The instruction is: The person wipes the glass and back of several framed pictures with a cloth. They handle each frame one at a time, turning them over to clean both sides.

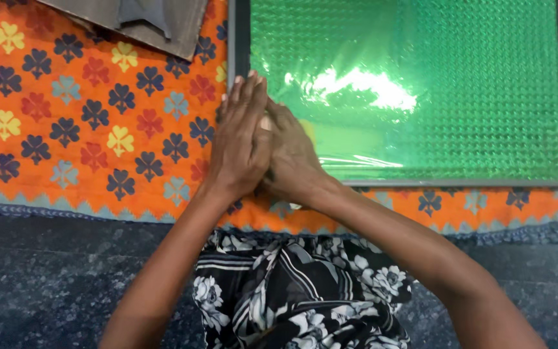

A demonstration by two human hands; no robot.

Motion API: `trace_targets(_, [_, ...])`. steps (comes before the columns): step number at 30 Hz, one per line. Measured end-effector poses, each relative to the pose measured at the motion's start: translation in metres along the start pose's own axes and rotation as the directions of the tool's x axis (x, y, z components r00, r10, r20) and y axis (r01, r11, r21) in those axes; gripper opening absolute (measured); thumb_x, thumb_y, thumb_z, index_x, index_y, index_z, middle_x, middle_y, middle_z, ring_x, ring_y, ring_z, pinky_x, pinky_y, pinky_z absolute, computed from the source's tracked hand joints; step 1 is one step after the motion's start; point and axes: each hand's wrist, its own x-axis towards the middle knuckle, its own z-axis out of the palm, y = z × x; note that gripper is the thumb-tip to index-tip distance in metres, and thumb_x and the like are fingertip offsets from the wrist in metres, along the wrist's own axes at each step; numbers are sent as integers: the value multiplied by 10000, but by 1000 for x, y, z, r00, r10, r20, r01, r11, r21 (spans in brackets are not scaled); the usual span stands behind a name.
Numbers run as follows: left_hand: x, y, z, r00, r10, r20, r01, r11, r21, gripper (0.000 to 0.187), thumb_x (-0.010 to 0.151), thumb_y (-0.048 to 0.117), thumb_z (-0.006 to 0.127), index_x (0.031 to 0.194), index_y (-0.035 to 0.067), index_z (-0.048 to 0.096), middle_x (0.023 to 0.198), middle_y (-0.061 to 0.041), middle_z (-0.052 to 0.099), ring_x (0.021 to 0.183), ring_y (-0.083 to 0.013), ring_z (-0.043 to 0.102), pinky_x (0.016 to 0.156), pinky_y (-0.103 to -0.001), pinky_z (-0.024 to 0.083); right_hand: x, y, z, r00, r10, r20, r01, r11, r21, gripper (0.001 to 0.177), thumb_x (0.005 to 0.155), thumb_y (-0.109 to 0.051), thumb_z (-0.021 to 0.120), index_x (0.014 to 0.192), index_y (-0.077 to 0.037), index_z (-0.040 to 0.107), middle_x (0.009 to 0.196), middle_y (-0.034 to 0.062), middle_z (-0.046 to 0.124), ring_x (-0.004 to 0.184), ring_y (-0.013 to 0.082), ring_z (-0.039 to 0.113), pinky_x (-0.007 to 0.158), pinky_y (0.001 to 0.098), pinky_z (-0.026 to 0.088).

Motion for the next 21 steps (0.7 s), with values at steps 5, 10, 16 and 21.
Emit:
trace_targets(5, [25, -21, -15, 997, -35, -72, 35, 999, 0, 527, 1085, 295, 403, 1508, 3, 517, 1666, -234, 337, 1557, -497, 229, 1283, -543, 172, 45, 14, 11, 981, -155, 115, 166, 981, -96, 658, 726, -279, 757, 1290, 18, 595, 1358, 283, 575, 1338, 487, 445, 1181, 606, 292])
trace_targets(10, [92, -46, -4, 990, -26, -138, 37, 996, 77, 512, 1073, 318, 426, 1460, 20, 576, 1626, -254, 369, 1520, -513, 252, 1253, -600, 159, 96, 64, 14, 981, -149, 122, 165, 977, -137, 557, 878, -245, 726, 1359, 2, 588, 1394, 255, 598, 1336, 460, 499, 1172, 532, 349])
trace_targets(16, [182, -80, 13, 981, -30, -194, 46, 996, 77, 494, 1070, 341, 450, 1406, 25, 626, 1581, -257, 417, 1497, -503, 284, 1240, -603, 167, 154, 137, 15, 990, -118, 80, 135, 956, -261, 622, 847, -298, 763, 1340, 33, 579, 1312, 285, 607, 1273, 468, 516, 1155, 548, 328])
trace_targets(21, [238, -99, 27, 939, 108, -325, -81, 992, 97, 423, 1075, 306, 475, 1291, 15, 693, 1417, -258, 578, 1367, -473, 443, 1156, -575, 303, 192, 191, 12, 984, -177, -19, 169, 961, -220, 589, 880, -299, 774, 1340, 19, 589, 1329, 265, 616, 1303, 446, 523, 1177, 529, 337])
